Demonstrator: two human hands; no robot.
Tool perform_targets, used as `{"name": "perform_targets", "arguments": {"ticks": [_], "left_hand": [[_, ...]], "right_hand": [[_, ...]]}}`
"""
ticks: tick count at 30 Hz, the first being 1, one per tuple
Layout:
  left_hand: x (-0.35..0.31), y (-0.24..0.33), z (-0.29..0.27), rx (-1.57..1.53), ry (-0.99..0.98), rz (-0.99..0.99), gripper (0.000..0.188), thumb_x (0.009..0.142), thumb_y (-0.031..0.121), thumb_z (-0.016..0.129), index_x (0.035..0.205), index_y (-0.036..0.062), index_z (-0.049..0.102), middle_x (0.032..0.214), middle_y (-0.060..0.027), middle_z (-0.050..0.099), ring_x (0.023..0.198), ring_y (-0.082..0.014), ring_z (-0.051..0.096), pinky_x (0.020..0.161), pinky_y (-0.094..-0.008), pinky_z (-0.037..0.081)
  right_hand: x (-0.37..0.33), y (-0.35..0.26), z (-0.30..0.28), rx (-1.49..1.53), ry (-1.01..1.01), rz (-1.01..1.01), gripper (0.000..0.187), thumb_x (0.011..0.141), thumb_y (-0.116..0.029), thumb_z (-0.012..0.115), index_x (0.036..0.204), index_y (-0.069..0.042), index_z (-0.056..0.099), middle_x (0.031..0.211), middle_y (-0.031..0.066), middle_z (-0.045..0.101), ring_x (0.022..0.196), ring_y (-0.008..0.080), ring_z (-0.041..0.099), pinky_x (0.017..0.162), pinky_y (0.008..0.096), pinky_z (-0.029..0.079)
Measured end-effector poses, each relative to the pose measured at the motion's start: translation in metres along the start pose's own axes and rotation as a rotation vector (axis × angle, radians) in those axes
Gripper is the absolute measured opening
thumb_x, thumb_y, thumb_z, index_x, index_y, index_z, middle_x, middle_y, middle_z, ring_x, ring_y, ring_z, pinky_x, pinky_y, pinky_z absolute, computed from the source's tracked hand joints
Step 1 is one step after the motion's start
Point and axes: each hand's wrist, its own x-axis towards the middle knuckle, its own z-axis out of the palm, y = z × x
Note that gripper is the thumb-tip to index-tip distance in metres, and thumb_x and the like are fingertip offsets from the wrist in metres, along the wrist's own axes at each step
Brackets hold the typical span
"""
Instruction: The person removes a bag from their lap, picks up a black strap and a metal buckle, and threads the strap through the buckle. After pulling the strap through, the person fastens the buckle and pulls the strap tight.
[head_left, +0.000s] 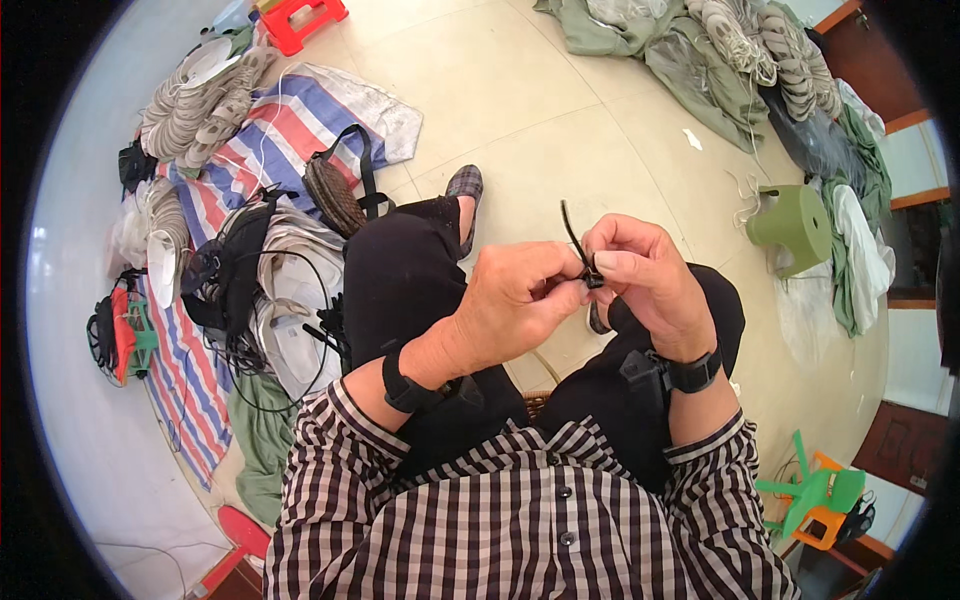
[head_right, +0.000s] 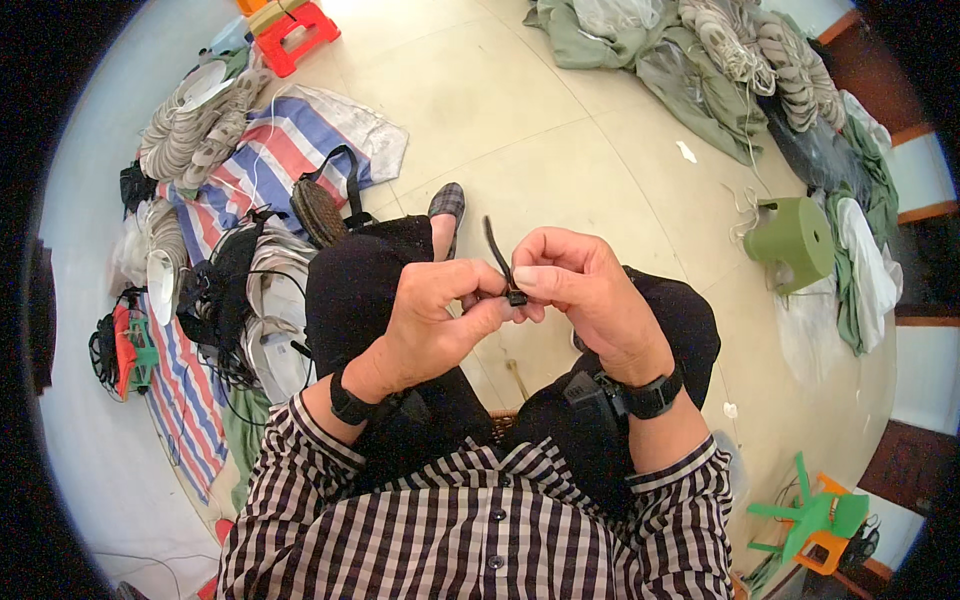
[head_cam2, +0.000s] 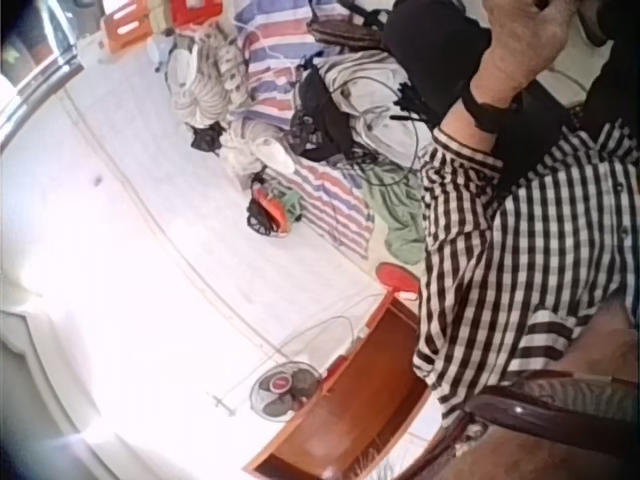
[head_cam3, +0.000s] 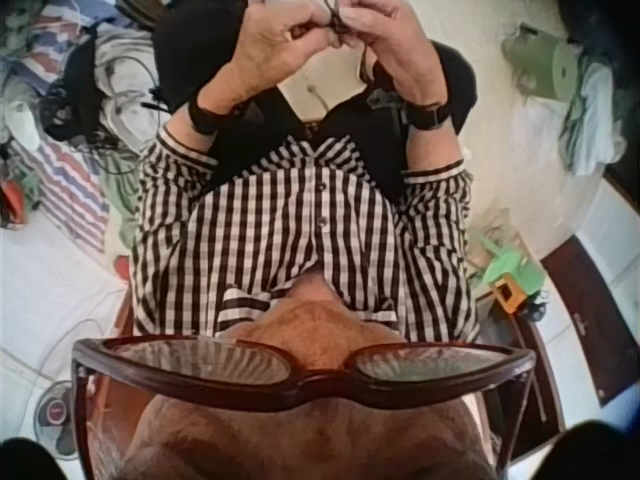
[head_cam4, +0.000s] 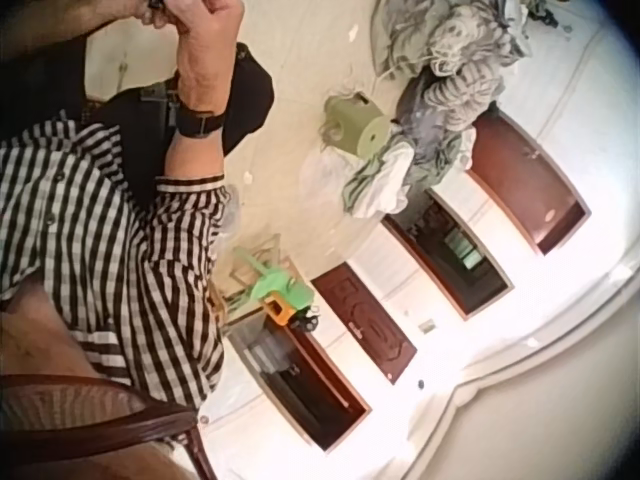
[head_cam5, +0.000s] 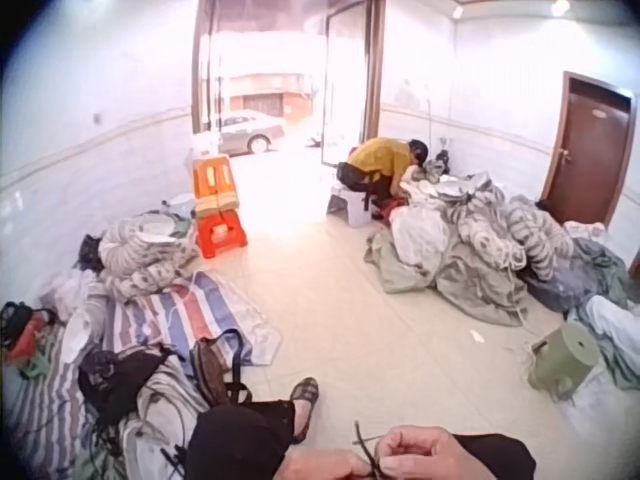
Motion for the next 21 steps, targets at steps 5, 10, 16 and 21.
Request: {"name": "perform_targets", "arguments": {"ticks": [5,10,16,21], "left_hand": [[0.000,-0.006,-0.005,-0.001,-0.096,-0.086,0.005,0.072,-0.002,0.063,0.073,-0.0003,0.059,0.058,-0.0041,0.058,0.050,-0.0067,0.053,0.047,-0.0213,0.039],[0.000,-0.002,-0.005,-0.045,-0.153,-0.154,0.006,0.073,-0.002,0.062,0.071,-0.0002,0.057,0.057,-0.0026,0.056,0.051,-0.0038,0.051,0.048,-0.0197,0.038],[0.002,-0.003,0.006,-0.281,-0.127,-0.308,0.002,0.083,0.001,0.057,0.083,-0.0012,0.058,0.063,-0.0017,0.059,0.055,-0.0044,0.055,0.050,-0.0176,0.040],[0.009,0.001,-0.001,-0.497,-0.186,-0.438,0.013,0.085,0.004,0.055,0.095,-0.0027,0.059,0.065,-0.0040,0.061,0.059,-0.0064,0.056,0.053,-0.0200,0.042]], "right_hand": [[0.002,0.009,-0.002,-0.014,0.046,-0.018,0.009,0.085,-0.013,0.060,0.082,-0.005,0.057,0.072,-0.0003,0.056,0.063,0.0078,0.051,0.061,0.0218,0.044],[0.005,0.015,-0.001,0.067,0.120,0.013,0.008,0.087,-0.013,0.059,0.082,-0.007,0.057,0.073,-0.0016,0.056,0.063,0.0066,0.052,0.062,0.0211,0.045],[0.004,0.013,0.002,0.031,0.227,-0.169,0.010,0.088,-0.013,0.058,0.083,-0.004,0.056,0.073,-0.0021,0.056,0.063,0.0062,0.052,0.059,0.0210,0.046],[0.004,0.010,0.004,-0.340,0.347,-0.320,0.007,0.087,-0.008,0.058,0.084,-0.002,0.056,0.072,-0.0026,0.054,0.063,0.0042,0.051,0.058,0.0198,0.044]]}}
